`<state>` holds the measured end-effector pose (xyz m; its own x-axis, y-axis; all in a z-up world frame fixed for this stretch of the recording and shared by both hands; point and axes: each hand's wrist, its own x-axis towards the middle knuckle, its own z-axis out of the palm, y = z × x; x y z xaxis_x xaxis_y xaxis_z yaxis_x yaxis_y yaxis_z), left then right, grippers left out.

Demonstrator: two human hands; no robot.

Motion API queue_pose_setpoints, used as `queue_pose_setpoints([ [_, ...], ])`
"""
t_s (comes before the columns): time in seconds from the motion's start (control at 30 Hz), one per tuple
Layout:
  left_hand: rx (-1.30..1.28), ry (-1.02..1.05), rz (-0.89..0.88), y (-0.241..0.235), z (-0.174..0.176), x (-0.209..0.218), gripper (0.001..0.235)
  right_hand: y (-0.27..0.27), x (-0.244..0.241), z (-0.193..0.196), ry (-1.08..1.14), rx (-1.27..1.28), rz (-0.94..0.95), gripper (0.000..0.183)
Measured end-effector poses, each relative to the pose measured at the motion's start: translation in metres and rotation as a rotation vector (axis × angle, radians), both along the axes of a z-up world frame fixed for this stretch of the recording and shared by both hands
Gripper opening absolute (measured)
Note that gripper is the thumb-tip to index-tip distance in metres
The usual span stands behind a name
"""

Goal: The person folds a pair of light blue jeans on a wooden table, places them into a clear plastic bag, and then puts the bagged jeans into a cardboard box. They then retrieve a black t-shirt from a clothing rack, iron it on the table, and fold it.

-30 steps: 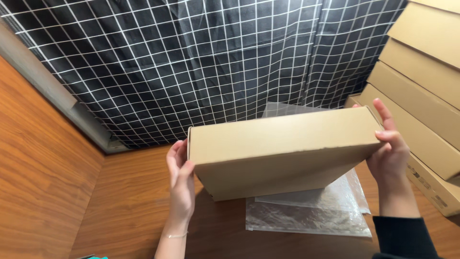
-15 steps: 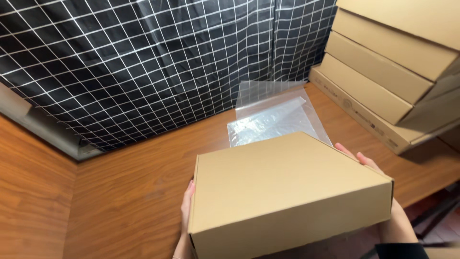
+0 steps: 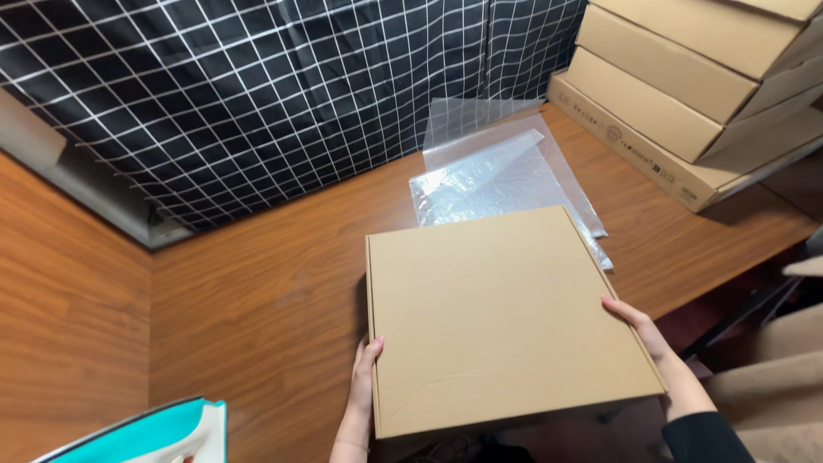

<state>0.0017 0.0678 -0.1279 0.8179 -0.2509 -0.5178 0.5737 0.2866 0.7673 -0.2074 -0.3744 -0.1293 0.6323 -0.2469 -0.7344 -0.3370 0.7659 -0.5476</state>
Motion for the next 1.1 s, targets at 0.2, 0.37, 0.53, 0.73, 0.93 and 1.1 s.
queue_pose_setpoints([
  [0.2, -0.027, -0.074, -0.034, 0.006, 0.006, -0.012, 0.056, -0.007, -0.007, -0.017, -0.040, -0.074, 0.008, 0.056],
  [0.37, -0.052, -0.105, -0.042, 0.010, -0.008, -0.013, 0.058, -0.006, -0.009, -0.019, -0.099, -0.122, 0.013, 0.050],
  [0.53, -0.048, -0.189, -0.047, 0.013, -0.008, -0.031, 0.083, 0.019, -0.012, -0.008, -0.132, -0.341, -0.145, 0.046],
  [0.73, -0.059, -0.155, 0.011, 0.017, 0.007, -0.063, 0.083, 0.005, -0.014, -0.023, -0.192, -0.338, -0.069, 0.040],
  [0.93, -0.058, -0.119, 0.155, 0.025, 0.020, -0.131, 0.081, -0.017, -0.016, -0.038, -0.211, -0.339, 0.062, 0.042],
  [1.1, -0.111, -0.128, 0.381, 0.038, -0.002, -0.199, 0.067, -0.028, -0.017, -0.024, -0.092, -0.219, 0.319, 0.042],
])
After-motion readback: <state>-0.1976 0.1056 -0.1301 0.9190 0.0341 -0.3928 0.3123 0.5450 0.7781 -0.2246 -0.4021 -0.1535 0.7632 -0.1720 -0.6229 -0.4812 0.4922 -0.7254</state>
